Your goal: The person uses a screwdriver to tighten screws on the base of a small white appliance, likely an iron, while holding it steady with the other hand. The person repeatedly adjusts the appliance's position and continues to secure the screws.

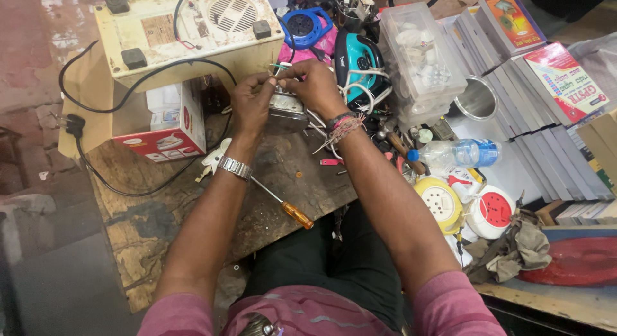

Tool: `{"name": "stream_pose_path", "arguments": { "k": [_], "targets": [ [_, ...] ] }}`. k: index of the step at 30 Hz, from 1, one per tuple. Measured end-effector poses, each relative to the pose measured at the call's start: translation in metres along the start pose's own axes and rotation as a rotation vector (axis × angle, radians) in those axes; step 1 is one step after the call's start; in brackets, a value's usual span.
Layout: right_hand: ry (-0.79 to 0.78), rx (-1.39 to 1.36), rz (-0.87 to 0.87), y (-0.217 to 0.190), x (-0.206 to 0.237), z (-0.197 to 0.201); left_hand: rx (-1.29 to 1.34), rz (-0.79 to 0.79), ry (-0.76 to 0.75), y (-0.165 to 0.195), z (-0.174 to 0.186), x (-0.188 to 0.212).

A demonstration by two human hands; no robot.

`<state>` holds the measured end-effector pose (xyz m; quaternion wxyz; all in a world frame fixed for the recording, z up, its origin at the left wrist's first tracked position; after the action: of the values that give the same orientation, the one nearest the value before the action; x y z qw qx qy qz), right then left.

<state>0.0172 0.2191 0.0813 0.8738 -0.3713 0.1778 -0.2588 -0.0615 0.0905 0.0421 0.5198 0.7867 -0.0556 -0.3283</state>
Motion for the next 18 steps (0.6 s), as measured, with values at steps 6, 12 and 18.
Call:
{"name": "stream_pose_path", "arguments": {
  "k": [6,12,18],
  "targets": [
    [-0.106,-0.16,-0.039,0.002,-0.003,0.0,0.002,-0.015,-0.047,0.011,-0.005,-0.001],
    [-0.164,-0.245,-0.069,0.001,-0.003,-0.003,0.075,0.022,-0.04,0.012,-0.008,-0.003],
    [-0.12,-0.223,-0.108,-0.001,0.0,-0.001,0.04,0.007,-0.036,0.015,-0.008,-0.002]
  ]
}}
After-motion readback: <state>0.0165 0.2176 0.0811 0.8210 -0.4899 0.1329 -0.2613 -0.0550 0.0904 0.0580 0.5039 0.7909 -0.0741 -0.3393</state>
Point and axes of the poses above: each hand's wrist, its own x-axis away from the middle knuckle, its own z-axis out of the back of the hand, y = z × x, the point moved 8 cm from there along -x, towards the middle knuckle, and after that the axes turned 13 degrees about -z, right-handed, at the moved point
